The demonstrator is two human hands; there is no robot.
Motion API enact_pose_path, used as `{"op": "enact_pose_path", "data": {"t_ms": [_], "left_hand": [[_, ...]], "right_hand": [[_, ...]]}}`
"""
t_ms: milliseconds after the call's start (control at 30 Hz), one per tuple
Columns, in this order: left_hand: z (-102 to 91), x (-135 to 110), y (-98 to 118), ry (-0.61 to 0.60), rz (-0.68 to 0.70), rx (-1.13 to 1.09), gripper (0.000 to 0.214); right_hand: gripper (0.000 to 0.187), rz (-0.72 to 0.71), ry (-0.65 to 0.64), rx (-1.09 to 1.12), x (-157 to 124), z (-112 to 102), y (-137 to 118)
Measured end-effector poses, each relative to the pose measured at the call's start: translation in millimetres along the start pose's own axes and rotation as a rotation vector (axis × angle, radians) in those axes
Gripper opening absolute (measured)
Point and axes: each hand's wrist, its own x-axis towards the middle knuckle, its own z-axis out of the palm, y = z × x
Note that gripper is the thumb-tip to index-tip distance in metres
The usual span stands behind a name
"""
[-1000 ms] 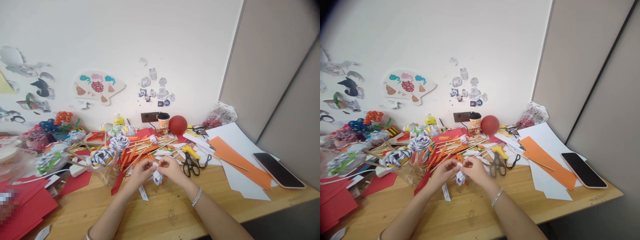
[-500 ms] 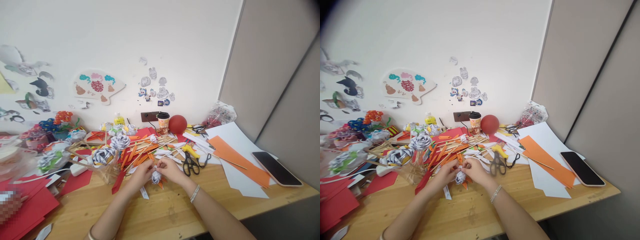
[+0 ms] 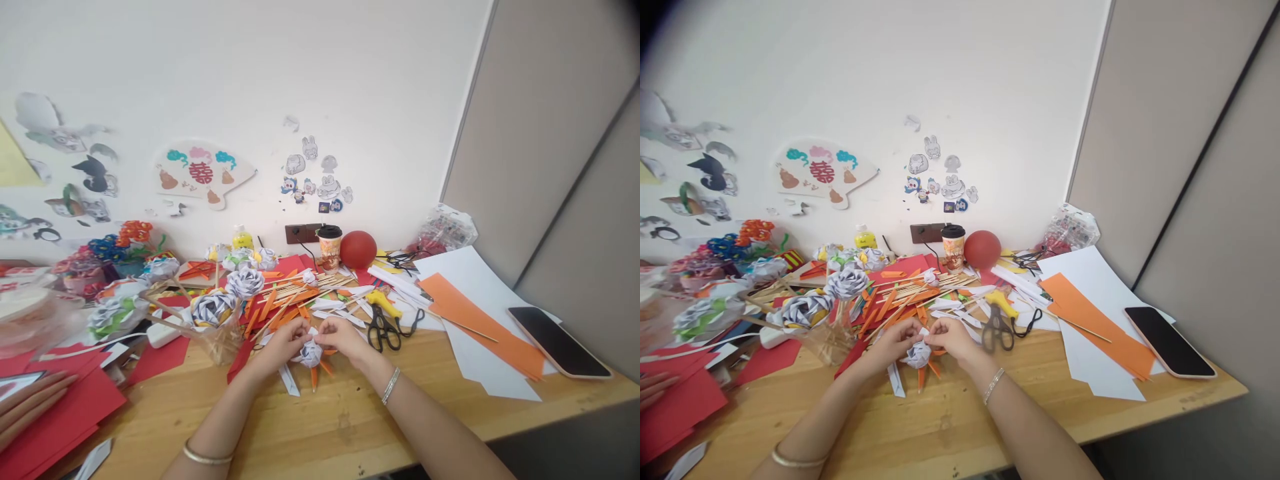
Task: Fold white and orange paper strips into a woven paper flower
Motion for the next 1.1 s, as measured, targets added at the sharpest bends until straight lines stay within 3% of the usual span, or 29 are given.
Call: {"op": "enact_pose_path", "data": {"t_ms": [100, 233, 400, 567, 767, 967, 1100], "left_hand": [[-0.1, 0.0, -2.4, -0.036, -0.005, -0.051, 0.022], [-0.4, 1.1, -5.6, -0.026, -0.013, -0.101, 0.025], [-2.4, 0.4, 1.9, -0.013, -0.024, -0.087, 0.026], [-1.0, -3.4, 9.1, -0.079, -0.04, 0.065, 0.021], [1.5, -4.7, 14.0, -0.04, -0.023, 0.233, 0.014], [-1.7, -4.6, 10.3, -0.005, -0.001, 0.253, 0.014], [-5.0, -5.8, 9.4, -0.05, -0.019, 0.219, 0.016]], "right_hand": [[0.028, 0.147, -0.126, 0.023, -0.7, -3.6, 1.5], [0.031, 0.077, -0.206, -0.231, -3.1, -5.6, 0.3], [0.028, -0.157, -0.143, -0.397, -3.6, -4.5, -1.3], [0.014, -0.195, -0.146, -0.514, -5.8, -5.8, -1.7], [0.016, -0.232, -0.108, -0.598, -6.1, -6.6, -3.2], [0.017, -0.236, -0.036, -0.658, -3.1, -4.3, 2.6], [0.011, -0.252, -0.124, -0.654, -2.2, -5.7, 4.9]]}}
